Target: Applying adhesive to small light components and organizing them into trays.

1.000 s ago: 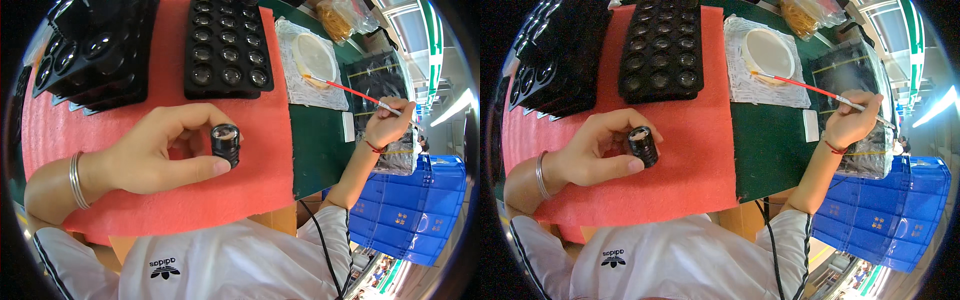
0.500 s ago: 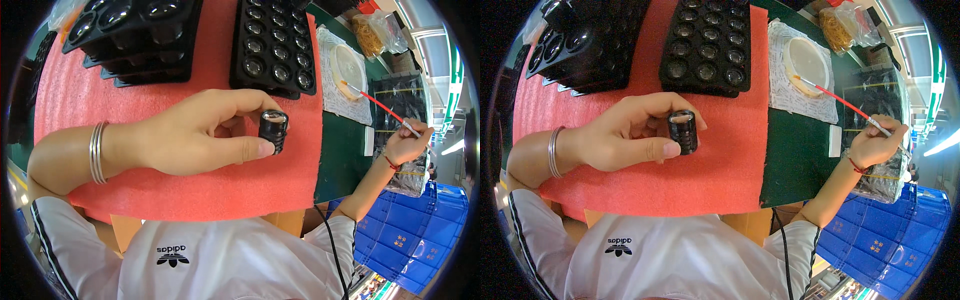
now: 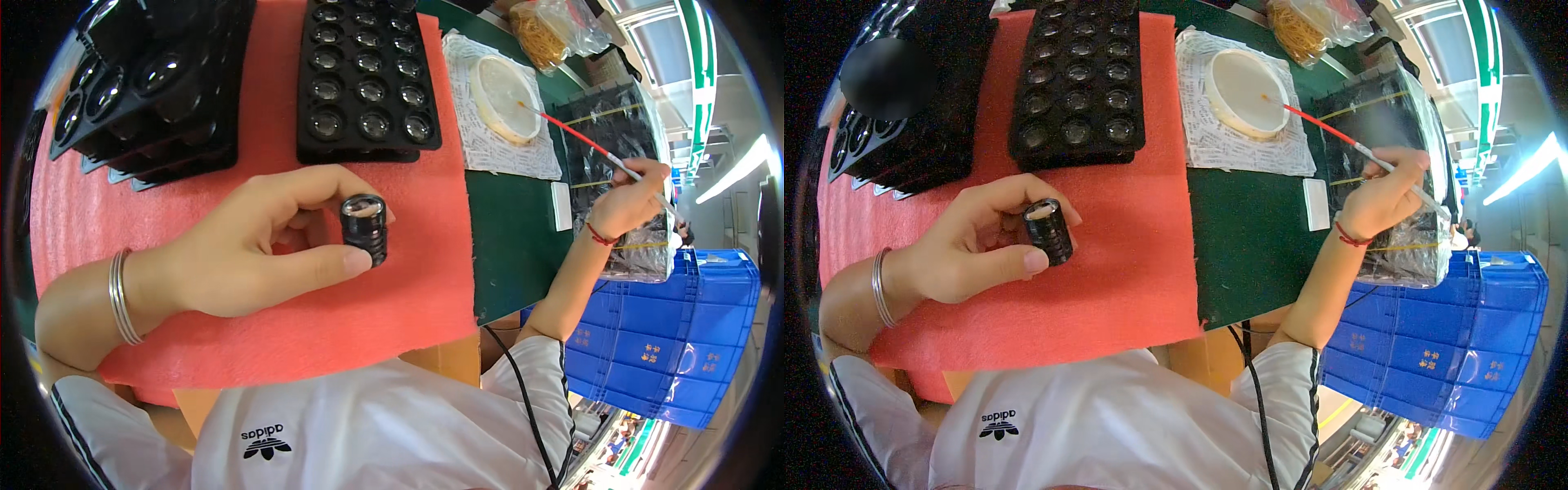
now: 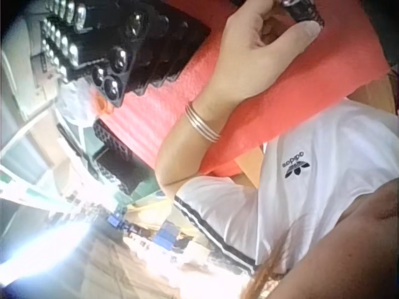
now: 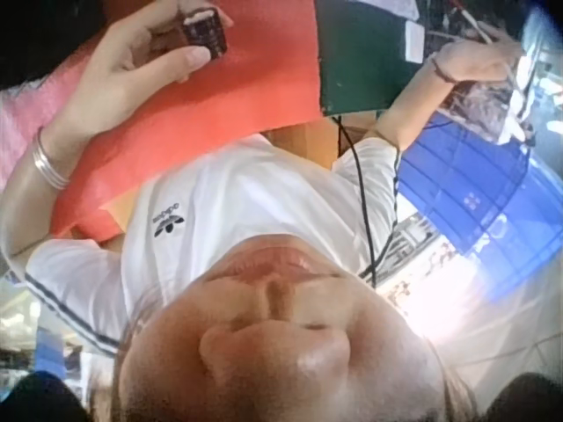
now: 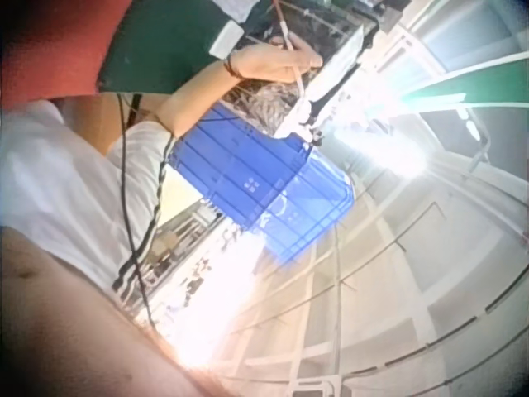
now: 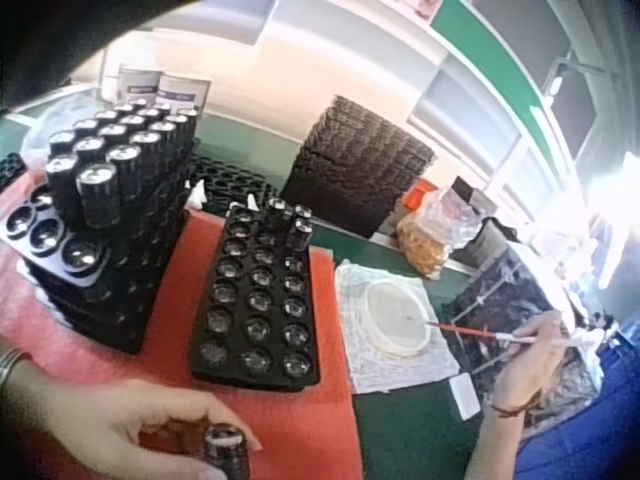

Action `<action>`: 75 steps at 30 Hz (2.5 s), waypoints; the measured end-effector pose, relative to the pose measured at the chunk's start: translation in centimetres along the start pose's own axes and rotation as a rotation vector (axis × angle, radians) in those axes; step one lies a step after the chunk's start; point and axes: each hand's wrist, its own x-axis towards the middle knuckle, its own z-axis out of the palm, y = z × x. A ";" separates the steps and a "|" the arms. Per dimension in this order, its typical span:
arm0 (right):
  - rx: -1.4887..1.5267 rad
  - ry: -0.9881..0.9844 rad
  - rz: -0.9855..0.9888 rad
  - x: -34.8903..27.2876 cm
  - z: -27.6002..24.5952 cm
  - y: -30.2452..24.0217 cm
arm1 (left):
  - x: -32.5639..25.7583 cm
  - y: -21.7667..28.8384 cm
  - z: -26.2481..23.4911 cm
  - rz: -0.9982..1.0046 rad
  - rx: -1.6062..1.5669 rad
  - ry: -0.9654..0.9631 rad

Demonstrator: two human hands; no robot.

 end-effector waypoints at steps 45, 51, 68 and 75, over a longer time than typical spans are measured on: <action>0.491 -0.123 0.218 0.6 -0.3 1.8 | 0.3 -1.3 -0.1 0.130 -0.019 -0.016; 0.502 -0.129 0.196 0.6 -0.4 2.0 | 0.3 -1.3 0.0 0.129 -0.024 -0.015; 0.479 -0.083 0.217 0.6 -0.1 1.8 | 0.2 -1.0 0.0 0.082 -0.014 0.000; 0.524 -0.027 0.195 0.5 -0.1 1.7 | 0.3 -0.9 -0.1 0.071 -0.004 -0.010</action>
